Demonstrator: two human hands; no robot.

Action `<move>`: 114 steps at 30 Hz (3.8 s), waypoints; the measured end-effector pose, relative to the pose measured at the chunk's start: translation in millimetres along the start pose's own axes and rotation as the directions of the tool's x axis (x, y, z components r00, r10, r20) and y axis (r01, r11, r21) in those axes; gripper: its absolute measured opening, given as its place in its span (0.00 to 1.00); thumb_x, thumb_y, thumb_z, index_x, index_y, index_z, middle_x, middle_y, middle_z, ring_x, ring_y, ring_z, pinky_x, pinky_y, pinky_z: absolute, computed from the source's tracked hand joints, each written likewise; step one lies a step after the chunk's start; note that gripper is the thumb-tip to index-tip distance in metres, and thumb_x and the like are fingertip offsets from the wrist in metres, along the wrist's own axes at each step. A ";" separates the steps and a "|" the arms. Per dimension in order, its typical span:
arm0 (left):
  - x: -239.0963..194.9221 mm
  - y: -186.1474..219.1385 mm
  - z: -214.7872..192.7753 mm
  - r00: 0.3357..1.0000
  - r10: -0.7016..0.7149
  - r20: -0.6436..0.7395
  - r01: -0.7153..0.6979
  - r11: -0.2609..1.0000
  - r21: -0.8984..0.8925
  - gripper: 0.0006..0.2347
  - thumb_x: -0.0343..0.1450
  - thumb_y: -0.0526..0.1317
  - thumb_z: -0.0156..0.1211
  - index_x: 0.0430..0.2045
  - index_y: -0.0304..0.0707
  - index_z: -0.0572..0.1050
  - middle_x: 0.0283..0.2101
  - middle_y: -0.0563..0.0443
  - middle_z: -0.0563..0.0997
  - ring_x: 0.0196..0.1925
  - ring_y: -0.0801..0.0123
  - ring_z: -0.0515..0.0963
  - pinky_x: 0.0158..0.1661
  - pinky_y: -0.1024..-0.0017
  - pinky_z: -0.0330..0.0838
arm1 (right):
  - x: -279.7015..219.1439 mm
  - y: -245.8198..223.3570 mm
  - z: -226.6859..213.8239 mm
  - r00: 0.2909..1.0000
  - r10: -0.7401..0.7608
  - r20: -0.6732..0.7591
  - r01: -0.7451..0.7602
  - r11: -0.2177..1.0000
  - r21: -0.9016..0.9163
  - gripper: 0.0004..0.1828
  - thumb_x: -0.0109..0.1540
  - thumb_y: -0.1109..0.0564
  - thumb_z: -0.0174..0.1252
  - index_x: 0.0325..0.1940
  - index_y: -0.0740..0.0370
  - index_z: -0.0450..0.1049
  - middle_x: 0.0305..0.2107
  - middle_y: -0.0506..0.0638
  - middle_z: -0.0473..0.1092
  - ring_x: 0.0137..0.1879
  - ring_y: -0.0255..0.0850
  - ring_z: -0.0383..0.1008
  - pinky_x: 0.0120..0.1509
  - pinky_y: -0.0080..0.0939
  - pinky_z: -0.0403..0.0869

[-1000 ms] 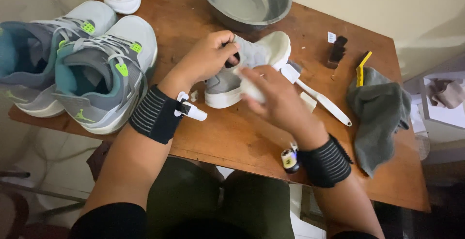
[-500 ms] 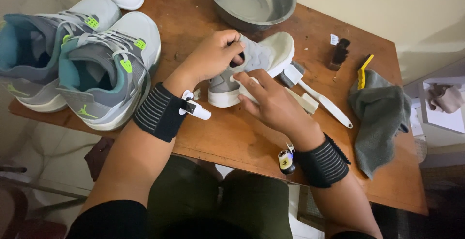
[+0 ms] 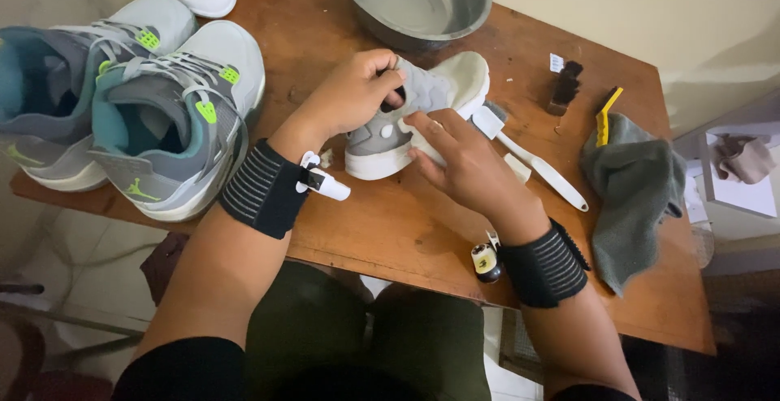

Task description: The person cleans a gray sneaker by first scrubbing the white midsole with a small white sponge, then wiping the upper with a gray cloth. They apply a cleaning solution from a white bottle and continue scrubbing the upper with a white brush, followed by a brown brush.

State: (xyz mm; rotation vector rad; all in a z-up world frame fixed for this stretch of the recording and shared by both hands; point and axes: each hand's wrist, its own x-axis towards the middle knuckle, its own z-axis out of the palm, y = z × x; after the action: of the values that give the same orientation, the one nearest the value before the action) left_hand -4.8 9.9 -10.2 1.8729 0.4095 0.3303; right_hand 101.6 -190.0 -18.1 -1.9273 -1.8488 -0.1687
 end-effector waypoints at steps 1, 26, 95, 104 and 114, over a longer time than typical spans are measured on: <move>2.4 -2.6 0.8 1.000 0.002 0.001 -0.002 1.000 0.001 0.09 0.73 0.51 0.52 0.27 0.55 0.75 0.31 0.53 0.87 0.37 0.76 0.83 0.42 0.78 0.69 | 1.6 -1.9 -1.6 1.000 0.001 -0.002 -0.001 1.000 -0.001 0.23 0.68 0.53 0.57 0.66 0.58 0.70 0.46 0.61 0.71 0.43 0.57 0.78 0.46 0.50 0.79; 6.4 -5.6 3.4 0.999 -0.008 -0.034 0.010 0.999 0.050 0.09 0.74 0.48 0.51 0.25 0.54 0.75 0.30 0.53 0.87 0.36 0.72 0.84 0.40 0.76 0.70 | -8.6 38.4 -15.5 0.986 0.163 -0.040 -0.167 0.928 -0.334 0.27 0.66 0.47 0.56 0.69 0.51 0.68 0.43 0.61 0.70 0.40 0.66 0.77 0.41 0.62 0.78; -3.2 -1.1 -8.6 0.974 -0.054 0.220 0.014 0.983 0.181 0.07 0.65 0.50 0.66 0.28 0.55 0.86 0.30 0.56 0.87 0.36 0.72 0.83 0.41 0.74 0.75 | -8.0 55.7 -59.8 0.985 0.171 0.002 -0.157 0.901 0.405 0.32 0.63 0.57 0.65 0.70 0.65 0.67 0.56 0.63 0.70 0.64 0.54 0.71 0.71 0.57 0.66; 33.5 -52.2 2.9 0.984 -0.083 0.155 0.051 0.978 0.201 0.16 0.74 0.54 0.53 0.24 0.51 0.84 0.30 0.51 0.84 0.35 0.64 0.80 0.37 0.70 0.71 | 12.8 31.6 -7.2 0.967 -0.145 -0.208 0.183 0.967 0.178 0.28 0.59 0.64 0.69 0.64 0.65 0.73 0.54 0.59 0.72 0.63 0.60 0.71 0.69 0.59 0.69; 33.0 -54.0 -1.6 0.988 -0.082 0.130 0.053 0.977 0.209 0.23 0.74 0.56 0.54 0.08 0.48 0.76 0.15 0.53 0.73 0.20 0.68 0.71 0.24 0.73 0.60 | 18.7 44.7 0.9 0.860 -0.393 -0.324 0.385 0.918 -0.093 0.15 0.64 0.66 0.62 0.56 0.66 0.78 0.45 0.60 0.73 0.51 0.61 0.75 0.59 0.58 0.71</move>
State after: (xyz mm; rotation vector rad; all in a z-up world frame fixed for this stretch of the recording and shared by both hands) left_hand 17.8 42.1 -59.8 2.0636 0.4243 0.1140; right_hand 146.4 -172.1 -22.2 -1.4026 -1.9737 -0.6149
